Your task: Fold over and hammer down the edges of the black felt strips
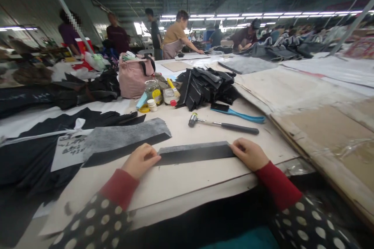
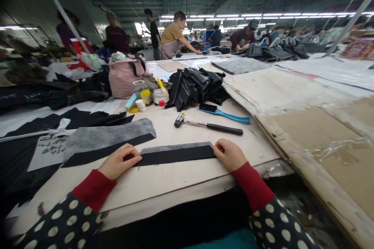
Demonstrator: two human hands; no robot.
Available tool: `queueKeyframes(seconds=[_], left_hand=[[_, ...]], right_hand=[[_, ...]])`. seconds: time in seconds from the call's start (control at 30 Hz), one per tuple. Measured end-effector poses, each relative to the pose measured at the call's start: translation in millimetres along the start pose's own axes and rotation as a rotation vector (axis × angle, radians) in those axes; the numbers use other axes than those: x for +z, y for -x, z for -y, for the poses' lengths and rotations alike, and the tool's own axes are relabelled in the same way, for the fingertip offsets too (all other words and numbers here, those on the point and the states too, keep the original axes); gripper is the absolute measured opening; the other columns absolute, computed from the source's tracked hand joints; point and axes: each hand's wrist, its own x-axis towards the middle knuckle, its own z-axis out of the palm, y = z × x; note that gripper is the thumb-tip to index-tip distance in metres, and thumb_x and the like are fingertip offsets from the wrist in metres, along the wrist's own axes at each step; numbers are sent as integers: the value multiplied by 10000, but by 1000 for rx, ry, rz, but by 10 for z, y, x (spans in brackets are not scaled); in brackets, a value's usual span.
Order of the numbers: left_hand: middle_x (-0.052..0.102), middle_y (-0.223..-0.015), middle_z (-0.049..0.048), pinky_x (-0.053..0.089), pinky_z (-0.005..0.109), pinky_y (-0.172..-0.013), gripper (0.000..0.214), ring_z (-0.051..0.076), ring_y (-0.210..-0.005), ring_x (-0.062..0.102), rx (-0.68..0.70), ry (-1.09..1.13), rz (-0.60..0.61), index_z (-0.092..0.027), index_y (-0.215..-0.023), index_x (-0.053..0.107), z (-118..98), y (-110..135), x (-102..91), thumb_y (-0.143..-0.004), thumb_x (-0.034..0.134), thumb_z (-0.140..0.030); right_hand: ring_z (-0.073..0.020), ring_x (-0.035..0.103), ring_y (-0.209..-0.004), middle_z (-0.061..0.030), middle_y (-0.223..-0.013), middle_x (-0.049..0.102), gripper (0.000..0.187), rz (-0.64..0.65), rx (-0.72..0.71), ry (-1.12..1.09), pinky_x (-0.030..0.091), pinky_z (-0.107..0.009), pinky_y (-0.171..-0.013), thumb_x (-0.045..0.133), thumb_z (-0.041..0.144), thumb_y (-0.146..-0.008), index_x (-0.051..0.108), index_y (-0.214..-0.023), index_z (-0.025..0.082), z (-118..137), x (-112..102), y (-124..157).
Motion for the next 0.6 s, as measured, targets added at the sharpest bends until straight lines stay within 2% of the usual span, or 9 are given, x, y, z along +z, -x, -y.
queueKeyframes(seconds=[0.3, 0.6], left_hand=[[497, -745, 5, 382, 244, -619, 246, 148, -697, 483, -23, -10, 9, -181, -611, 528, 8, 10, 4, -717, 492, -400], [504, -743, 0, 383, 240, -610, 245, 150, -698, 487, -23, -3, -1, -188, -610, 526, 10, 9, 12, -714, 494, -407]], right_hand=[[-127, 426, -577, -13, -590, 484, 248, -54, -126, 66, 323, -247, -554, 412, 322, -794, 440, -593, 179, 5, 17, 17], [-136, 431, -589, -23, -596, 487, 232, -79, -189, 78, 323, -258, -566, 404, 302, -798, 428, -600, 184, -6, 24, 29]])
